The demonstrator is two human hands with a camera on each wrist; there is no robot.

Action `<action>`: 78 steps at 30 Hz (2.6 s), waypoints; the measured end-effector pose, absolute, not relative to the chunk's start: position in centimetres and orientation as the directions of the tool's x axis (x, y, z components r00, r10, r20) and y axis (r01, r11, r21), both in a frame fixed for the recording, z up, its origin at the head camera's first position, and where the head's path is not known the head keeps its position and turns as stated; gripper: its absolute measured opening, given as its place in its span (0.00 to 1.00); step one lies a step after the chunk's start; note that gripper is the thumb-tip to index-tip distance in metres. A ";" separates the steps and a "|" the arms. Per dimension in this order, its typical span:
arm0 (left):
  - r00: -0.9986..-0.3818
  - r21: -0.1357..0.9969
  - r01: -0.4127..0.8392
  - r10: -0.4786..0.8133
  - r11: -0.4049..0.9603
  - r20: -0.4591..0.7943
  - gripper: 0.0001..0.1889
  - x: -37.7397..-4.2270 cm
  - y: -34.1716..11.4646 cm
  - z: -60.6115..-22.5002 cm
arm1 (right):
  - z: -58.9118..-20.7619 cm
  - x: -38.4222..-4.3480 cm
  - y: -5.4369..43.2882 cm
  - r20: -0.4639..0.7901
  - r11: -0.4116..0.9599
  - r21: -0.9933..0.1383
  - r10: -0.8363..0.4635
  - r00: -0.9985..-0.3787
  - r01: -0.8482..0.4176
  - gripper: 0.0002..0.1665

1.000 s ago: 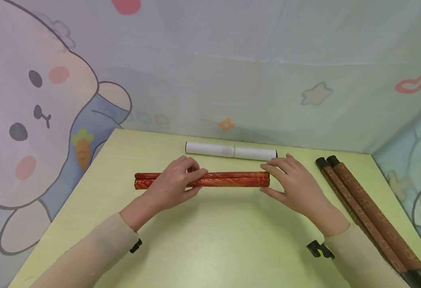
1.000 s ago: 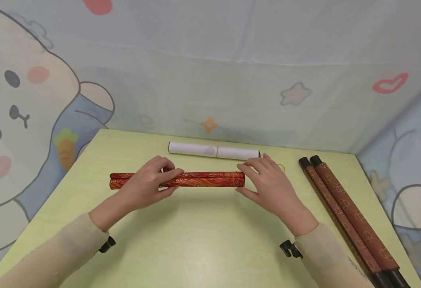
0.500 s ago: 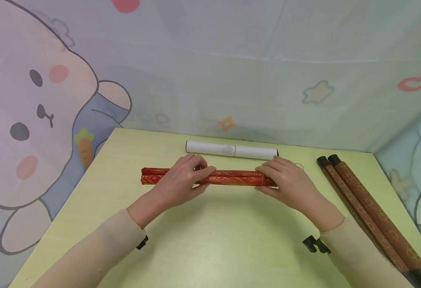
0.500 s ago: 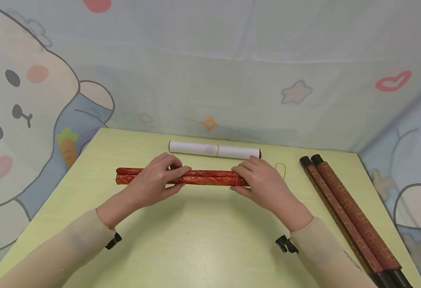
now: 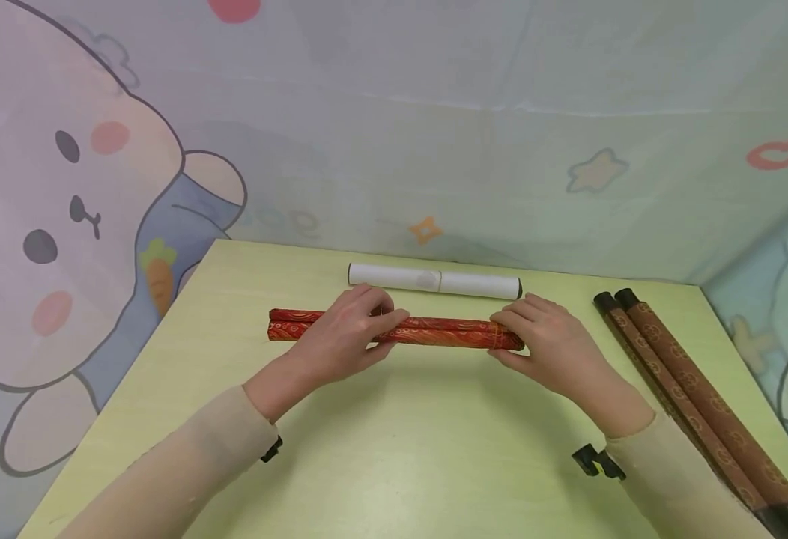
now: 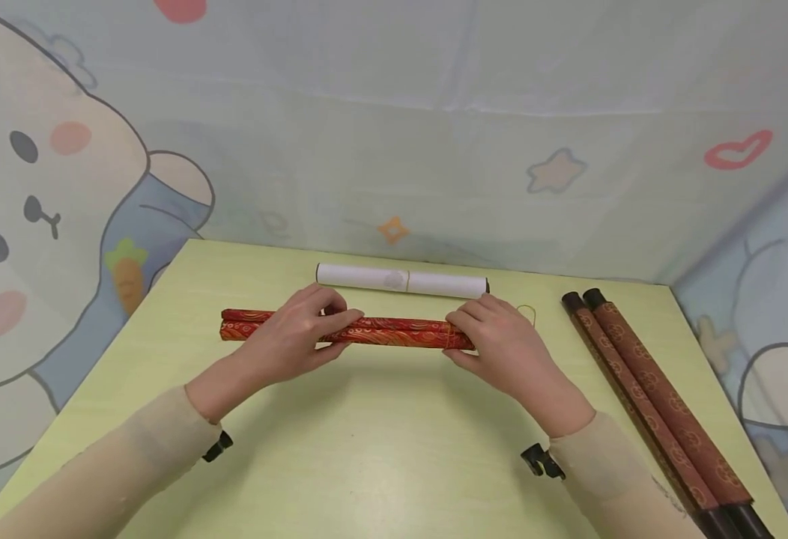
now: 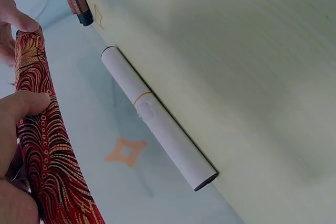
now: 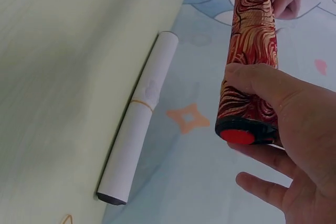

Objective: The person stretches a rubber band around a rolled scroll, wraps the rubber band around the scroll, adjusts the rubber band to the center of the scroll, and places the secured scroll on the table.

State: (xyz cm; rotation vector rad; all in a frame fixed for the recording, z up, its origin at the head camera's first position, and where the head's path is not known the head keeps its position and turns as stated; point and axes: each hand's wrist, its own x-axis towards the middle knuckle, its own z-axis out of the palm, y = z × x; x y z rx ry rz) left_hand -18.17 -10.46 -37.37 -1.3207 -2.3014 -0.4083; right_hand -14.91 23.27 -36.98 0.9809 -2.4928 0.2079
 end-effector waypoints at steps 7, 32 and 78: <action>-0.440 0.022 0.863 0.729 0.505 0.524 0.15 -18.1 -10.2 -37.2 | -37.0 -15.0 23.1 0.453 0.749 0.025 -0.599 -0.661 -0.662 0.29; -0.172 -0.507 0.559 0.690 0.656 0.703 0.23 -18.6 -10.0 -38.0 | -36.8 -15.7 24.8 0.642 0.690 -0.064 -0.525 -0.559 -0.721 0.36; -0.320 -0.314 0.681 0.655 0.662 0.685 0.24 -18.9 -9.0 -37.3 | -35.1 -16.8 24.4 0.483 0.814 0.116 -0.547 -0.684 -0.569 0.40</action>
